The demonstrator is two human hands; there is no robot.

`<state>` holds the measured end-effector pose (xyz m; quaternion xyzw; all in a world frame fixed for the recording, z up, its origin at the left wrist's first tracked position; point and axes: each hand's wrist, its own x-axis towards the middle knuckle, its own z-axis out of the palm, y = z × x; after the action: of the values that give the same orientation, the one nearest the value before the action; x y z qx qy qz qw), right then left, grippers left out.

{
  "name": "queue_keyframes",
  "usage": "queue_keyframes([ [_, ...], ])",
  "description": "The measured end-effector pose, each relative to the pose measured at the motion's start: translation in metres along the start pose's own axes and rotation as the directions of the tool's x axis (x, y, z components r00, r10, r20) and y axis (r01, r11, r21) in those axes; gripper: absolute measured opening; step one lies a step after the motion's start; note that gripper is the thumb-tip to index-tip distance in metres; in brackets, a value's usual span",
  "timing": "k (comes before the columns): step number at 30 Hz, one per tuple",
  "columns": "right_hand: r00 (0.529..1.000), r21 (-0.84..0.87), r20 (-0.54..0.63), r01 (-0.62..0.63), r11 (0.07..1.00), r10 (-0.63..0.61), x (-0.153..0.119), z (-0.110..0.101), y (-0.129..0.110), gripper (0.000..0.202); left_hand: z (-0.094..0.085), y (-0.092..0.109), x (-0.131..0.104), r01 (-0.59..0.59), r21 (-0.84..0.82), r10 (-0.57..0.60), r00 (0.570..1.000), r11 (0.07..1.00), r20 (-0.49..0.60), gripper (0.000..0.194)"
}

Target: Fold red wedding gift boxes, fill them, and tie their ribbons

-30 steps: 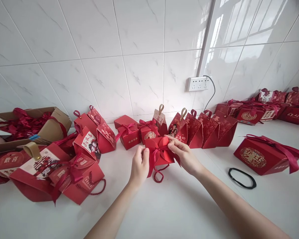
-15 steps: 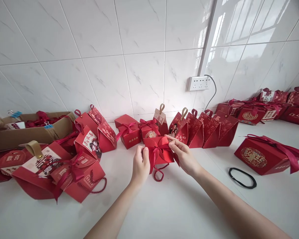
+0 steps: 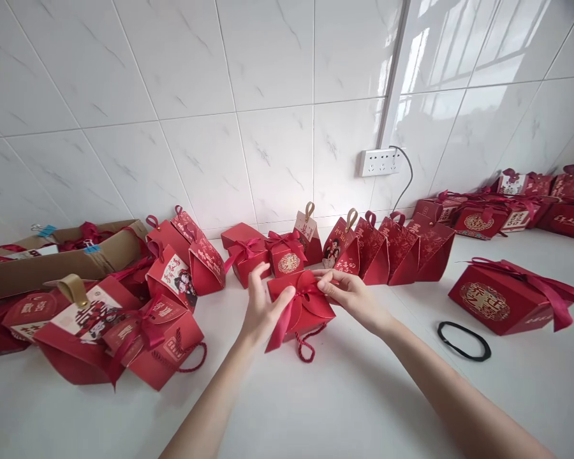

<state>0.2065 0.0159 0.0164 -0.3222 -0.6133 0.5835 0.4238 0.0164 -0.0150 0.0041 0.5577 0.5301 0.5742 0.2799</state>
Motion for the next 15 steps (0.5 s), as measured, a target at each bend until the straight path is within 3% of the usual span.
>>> queue_keyframes([
  [3, 0.986, -0.041, 0.167, 0.026, 0.999, -0.018, -0.003, -0.001, 0.001, 0.044, 0.001, 0.004, 0.001, 0.135, -0.041, -0.127, 0.979, 0.990, 0.162, 0.060],
  [6, 0.940, -0.181, 0.340, 0.102, 0.978, -0.035, -0.006, -0.005, 0.003, 0.097, 0.000, 0.006, 0.001, 0.218, -0.092, -0.190, 0.952, 0.972, 0.241, 0.050],
  [8, 0.939, -0.289, 0.340, 0.163, 0.943, -0.059, -0.007, -0.007, 0.004, 0.109, -0.002, 0.006, 0.000, 0.238, -0.123, -0.190, 0.932, 0.964, 0.308, 0.045],
  [11, 0.945, -0.402, 0.293, 0.263, 0.877, -0.149, -0.008, -0.005, 0.005, 0.108, -0.004, 0.006, 0.000, 0.209, -0.151, -0.145, 0.924, 0.966, 0.355, 0.039],
  [15, 0.919, -0.517, 0.244, 0.394, 0.760, -0.310, -0.007, 0.005, 0.012, 0.106, -0.005, 0.006, -0.001, 0.029, -0.097, -0.002, 0.963, 0.995, 0.268, 0.037],
])
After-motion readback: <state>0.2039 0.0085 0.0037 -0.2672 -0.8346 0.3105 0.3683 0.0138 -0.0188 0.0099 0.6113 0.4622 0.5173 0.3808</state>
